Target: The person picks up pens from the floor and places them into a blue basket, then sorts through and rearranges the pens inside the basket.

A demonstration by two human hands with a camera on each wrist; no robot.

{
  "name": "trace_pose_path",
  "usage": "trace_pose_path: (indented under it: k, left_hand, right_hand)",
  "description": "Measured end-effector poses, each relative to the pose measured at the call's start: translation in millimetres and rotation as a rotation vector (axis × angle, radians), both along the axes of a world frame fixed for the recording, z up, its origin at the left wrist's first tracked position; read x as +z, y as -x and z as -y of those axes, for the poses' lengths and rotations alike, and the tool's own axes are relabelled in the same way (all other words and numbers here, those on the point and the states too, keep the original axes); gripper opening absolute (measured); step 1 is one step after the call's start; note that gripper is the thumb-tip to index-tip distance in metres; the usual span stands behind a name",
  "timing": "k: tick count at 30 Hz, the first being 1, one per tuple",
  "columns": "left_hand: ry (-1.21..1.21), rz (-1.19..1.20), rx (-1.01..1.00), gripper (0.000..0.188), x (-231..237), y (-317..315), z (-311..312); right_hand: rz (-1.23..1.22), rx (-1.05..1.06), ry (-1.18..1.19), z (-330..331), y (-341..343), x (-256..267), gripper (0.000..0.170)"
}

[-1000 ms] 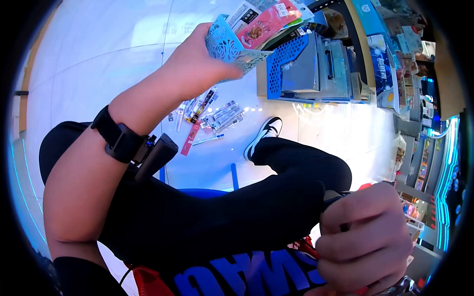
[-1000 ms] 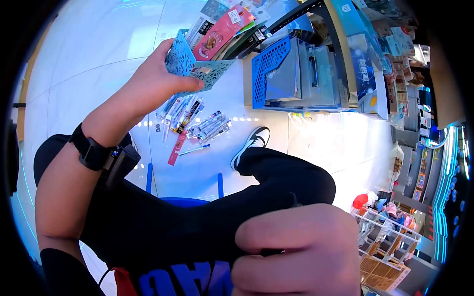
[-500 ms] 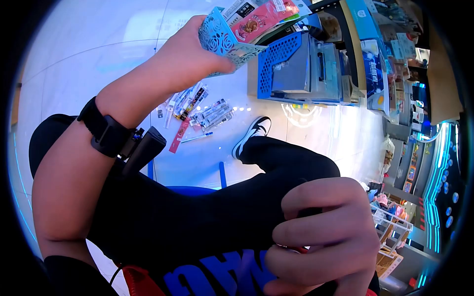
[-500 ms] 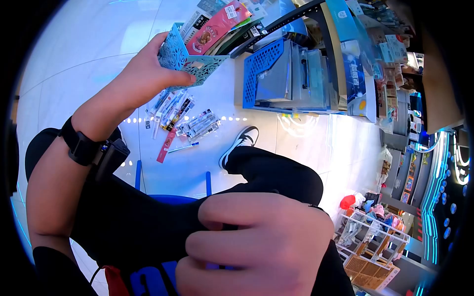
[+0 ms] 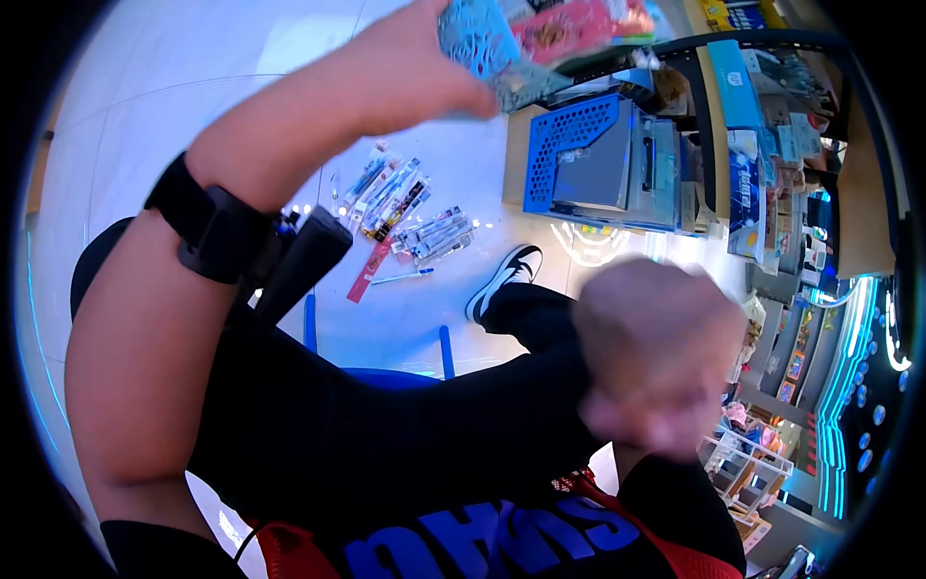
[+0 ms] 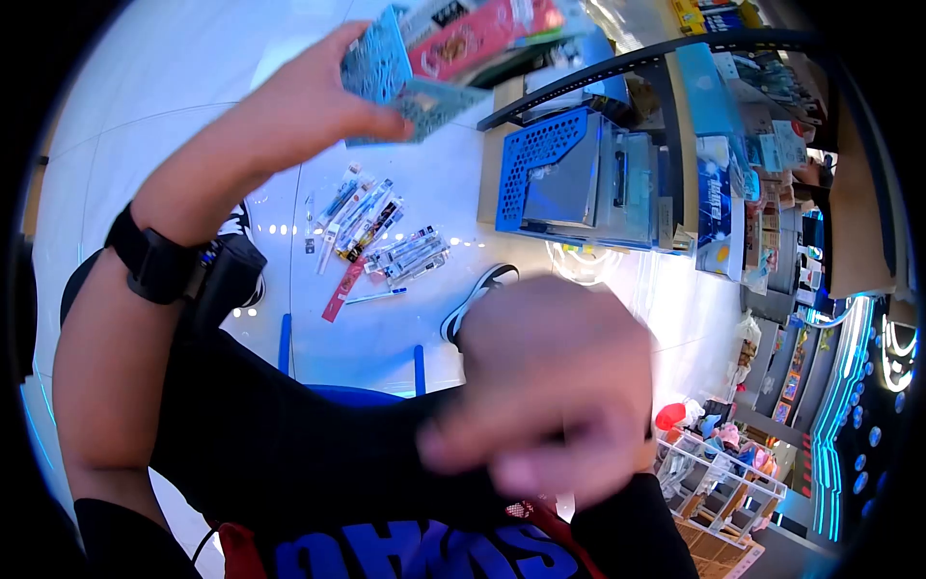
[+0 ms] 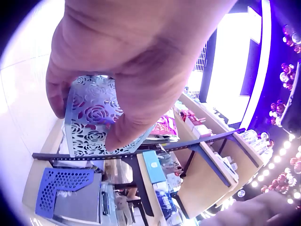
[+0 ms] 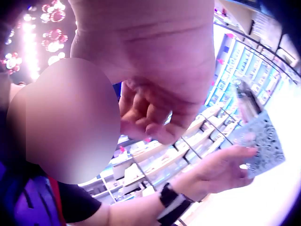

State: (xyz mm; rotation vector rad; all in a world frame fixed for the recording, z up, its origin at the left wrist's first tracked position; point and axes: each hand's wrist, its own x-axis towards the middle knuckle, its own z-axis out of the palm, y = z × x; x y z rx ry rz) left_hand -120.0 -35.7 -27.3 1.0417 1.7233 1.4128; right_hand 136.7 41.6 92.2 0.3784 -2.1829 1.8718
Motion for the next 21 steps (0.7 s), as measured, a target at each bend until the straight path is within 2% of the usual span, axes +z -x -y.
trace_pose_path:
  k: [2,4,5,8,10,11,12,13,14,15,16,17,18,19,21]
  left_hand:
    - [-0.023,-0.026,0.042,0.094,20,13,11]
    - [0.144,-0.094,0.082,0.08,59,22,29]
    - [-0.056,0.017,0.072,0.077,58,33,39]
    - [-0.05,-0.058,0.229,0.075,38,44,23]
    - [-0.076,-0.116,0.253,0.073,46,27,37]
    - [-0.117,-0.176,0.261,0.072,49,24,45]
    - [-0.087,-0.182,0.262,0.072,51,34,51]
    - [-0.049,-0.013,0.153,0.072,56,47,56]
    - [-0.013,0.159,0.047,0.071,56,55,57]
    - [0.069,0.041,0.126,0.074,55,42,49]
    - [0.094,0.04,0.125,0.074,55,45,47]
    - [0.168,0.089,0.098,0.074,58,50,45]
    - [0.242,0.14,0.069,0.075,56,52,41]
    - [0.264,0.141,0.062,0.075,50,53,41]
    - [0.126,0.237,0.003,0.076,38,55,45]
  right_hand:
    - [0.423,0.117,-0.074,-26,21,-22,0.023]
    - [0.822,0.131,0.053,-42,51,-57,0.029]
    - [0.915,0.125,0.014,-48,67,-83,0.032]
    - [1.076,0.06,-0.138,-68,95,-182,0.034]
    - [1.138,-0.004,-0.309,-85,98,-267,0.035]
    - [1.138,0.02,-0.284,-86,96,-305,0.035]
    - [1.14,-0.045,-0.42,-86,95,-340,0.039]
    - [1.134,-0.112,-0.558,-83,93,-371,0.044]
    - [1.129,-0.096,-0.538,-78,86,-397,0.044]
    - [1.035,-0.1,-0.764,-71,74,-419,0.052]
    - [0.929,-0.108,-0.983,-63,65,-437,0.06]
    - [0.951,-0.095,-0.997,-58,57,-455,0.07]
    - [0.955,-0.088,-0.974,-54,48,-468,0.07]
    - [0.864,-0.079,-1.063,-51,39,-480,0.07]
    - [0.642,-0.146,-1.179,-45,22,-501,0.069]
